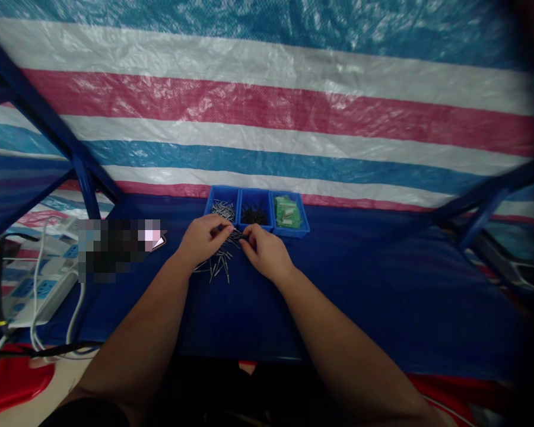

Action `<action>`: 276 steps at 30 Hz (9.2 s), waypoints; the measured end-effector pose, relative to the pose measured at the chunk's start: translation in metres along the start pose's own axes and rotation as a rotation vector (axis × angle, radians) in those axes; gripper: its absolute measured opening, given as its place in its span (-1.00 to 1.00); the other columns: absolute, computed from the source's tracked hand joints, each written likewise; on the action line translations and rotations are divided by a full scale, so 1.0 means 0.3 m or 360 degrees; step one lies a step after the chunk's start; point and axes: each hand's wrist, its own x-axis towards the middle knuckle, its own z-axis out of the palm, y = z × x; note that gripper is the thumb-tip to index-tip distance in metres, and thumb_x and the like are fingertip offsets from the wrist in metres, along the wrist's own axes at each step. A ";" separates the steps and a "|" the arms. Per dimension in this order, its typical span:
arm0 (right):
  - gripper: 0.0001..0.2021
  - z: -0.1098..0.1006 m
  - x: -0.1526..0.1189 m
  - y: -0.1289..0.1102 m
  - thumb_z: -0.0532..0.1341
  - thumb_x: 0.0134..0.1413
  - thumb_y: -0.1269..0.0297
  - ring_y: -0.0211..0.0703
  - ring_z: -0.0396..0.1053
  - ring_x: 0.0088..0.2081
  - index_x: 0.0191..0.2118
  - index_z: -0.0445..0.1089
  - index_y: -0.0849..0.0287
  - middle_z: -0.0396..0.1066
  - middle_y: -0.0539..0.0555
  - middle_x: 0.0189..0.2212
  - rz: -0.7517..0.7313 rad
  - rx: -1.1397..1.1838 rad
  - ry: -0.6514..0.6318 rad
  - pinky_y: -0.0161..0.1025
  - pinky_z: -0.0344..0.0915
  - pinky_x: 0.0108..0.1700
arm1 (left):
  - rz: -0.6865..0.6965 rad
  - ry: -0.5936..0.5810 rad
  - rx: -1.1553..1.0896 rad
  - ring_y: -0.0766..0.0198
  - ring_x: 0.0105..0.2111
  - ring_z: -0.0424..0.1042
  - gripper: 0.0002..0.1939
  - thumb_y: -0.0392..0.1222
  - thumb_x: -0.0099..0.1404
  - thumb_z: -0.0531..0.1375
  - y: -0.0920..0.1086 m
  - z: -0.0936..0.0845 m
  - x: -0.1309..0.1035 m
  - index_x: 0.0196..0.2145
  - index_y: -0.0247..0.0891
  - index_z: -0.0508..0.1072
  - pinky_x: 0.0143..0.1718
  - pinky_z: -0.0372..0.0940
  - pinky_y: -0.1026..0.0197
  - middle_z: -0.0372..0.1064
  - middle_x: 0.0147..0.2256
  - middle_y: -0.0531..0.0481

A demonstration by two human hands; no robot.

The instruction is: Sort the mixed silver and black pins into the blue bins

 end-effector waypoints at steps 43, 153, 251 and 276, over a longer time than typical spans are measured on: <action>-0.88 0.009 0.008 0.002 0.23 0.07 0.42 -0.15 0.40 -0.28 -0.24 0.36 0.11 0.48 0.04 -0.27 0.0097 -0.0307 -0.0256 -0.26 0.10 -0.31 | -0.0243 -0.0691 0.0113 0.29 -0.47 0.37 -0.80 -0.18 0.28 0.25 -0.017 0.050 -0.014 -0.15 -0.20 0.58 -0.45 0.15 0.25 0.46 -0.45 0.06; -0.81 0.086 0.012 0.088 0.23 0.08 0.47 -0.14 0.40 -0.19 -0.17 0.50 0.19 0.44 0.10 -0.22 -0.0540 0.0292 0.0047 -0.20 0.33 -0.06 | -0.0012 -0.0256 0.0575 -0.01 0.17 0.35 -0.54 0.03 0.37 0.15 0.007 0.112 -0.197 0.12 -0.25 0.40 0.35 0.05 -0.12 0.40 0.13 -0.22; -0.72 0.064 0.032 0.076 0.20 0.07 0.55 -0.15 0.41 -0.22 -0.11 0.51 0.22 0.47 0.13 -0.21 -0.0050 0.0179 -0.0128 -0.22 0.34 -0.07 | -0.0509 0.0943 -0.0552 0.33 -0.40 0.48 -0.88 -0.24 0.22 0.32 0.028 -0.030 -0.057 -0.31 -0.24 0.44 -0.33 0.41 0.26 0.47 -0.40 0.03; -0.92 0.017 0.024 0.041 0.23 0.17 0.39 -0.17 0.47 -0.30 -0.22 0.44 0.14 0.47 0.06 -0.33 -0.0226 0.0627 0.0530 -0.21 0.44 -0.21 | 0.0168 -0.0235 -0.0054 0.21 -0.25 0.47 -0.86 -0.27 0.33 0.21 0.001 0.013 0.005 -0.17 -0.21 0.54 -0.17 0.37 0.10 0.50 -0.29 -0.03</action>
